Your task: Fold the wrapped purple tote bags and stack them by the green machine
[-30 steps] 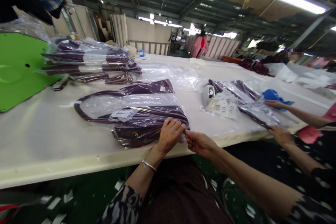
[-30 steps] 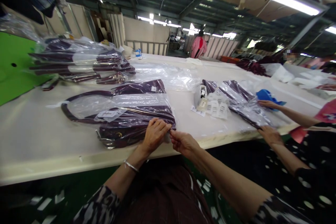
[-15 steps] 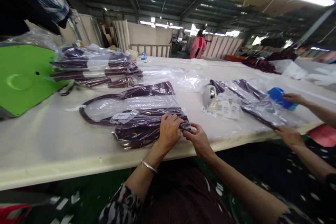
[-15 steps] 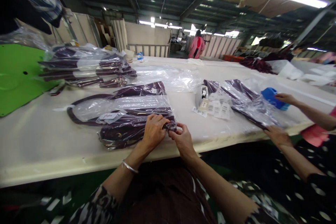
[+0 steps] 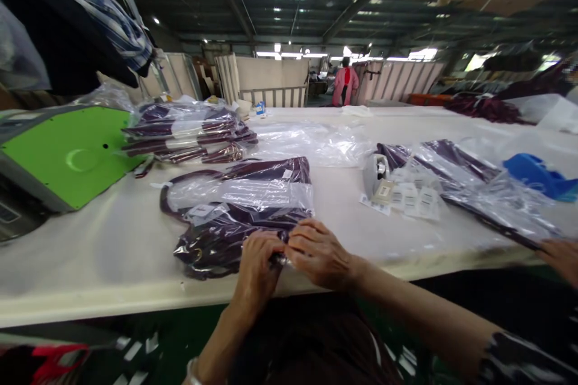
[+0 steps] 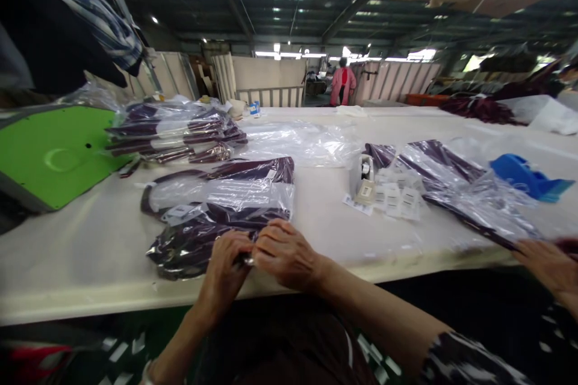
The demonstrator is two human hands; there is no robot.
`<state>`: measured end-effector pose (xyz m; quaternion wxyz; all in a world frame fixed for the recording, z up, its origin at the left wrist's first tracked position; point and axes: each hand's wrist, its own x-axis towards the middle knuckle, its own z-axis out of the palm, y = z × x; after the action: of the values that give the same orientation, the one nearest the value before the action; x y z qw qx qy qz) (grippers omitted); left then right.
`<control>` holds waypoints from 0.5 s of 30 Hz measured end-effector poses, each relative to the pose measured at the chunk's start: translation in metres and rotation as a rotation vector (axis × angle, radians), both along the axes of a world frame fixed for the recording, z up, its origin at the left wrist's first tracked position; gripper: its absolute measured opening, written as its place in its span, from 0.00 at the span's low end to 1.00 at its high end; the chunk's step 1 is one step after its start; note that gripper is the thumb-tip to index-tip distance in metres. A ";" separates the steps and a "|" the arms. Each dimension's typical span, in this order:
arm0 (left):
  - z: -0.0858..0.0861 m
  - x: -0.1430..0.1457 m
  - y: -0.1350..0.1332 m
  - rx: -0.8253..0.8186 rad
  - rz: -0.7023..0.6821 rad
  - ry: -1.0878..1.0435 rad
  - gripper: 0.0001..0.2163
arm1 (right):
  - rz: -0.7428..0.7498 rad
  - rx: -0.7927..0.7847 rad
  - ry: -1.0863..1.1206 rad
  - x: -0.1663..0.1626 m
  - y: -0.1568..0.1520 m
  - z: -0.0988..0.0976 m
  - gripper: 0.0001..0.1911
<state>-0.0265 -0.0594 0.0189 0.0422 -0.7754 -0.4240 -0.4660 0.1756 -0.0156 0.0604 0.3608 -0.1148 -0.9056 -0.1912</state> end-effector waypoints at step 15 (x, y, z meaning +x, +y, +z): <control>-0.084 -0.234 -0.139 -0.042 0.775 0.473 0.17 | 0.370 -0.433 -0.238 -0.182 0.003 0.006 0.19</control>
<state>-0.2608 -0.1979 -0.0649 0.2935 -0.6454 -0.6710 -0.2170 -0.0067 -0.0123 0.0666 0.2482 0.0012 -0.9667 0.0630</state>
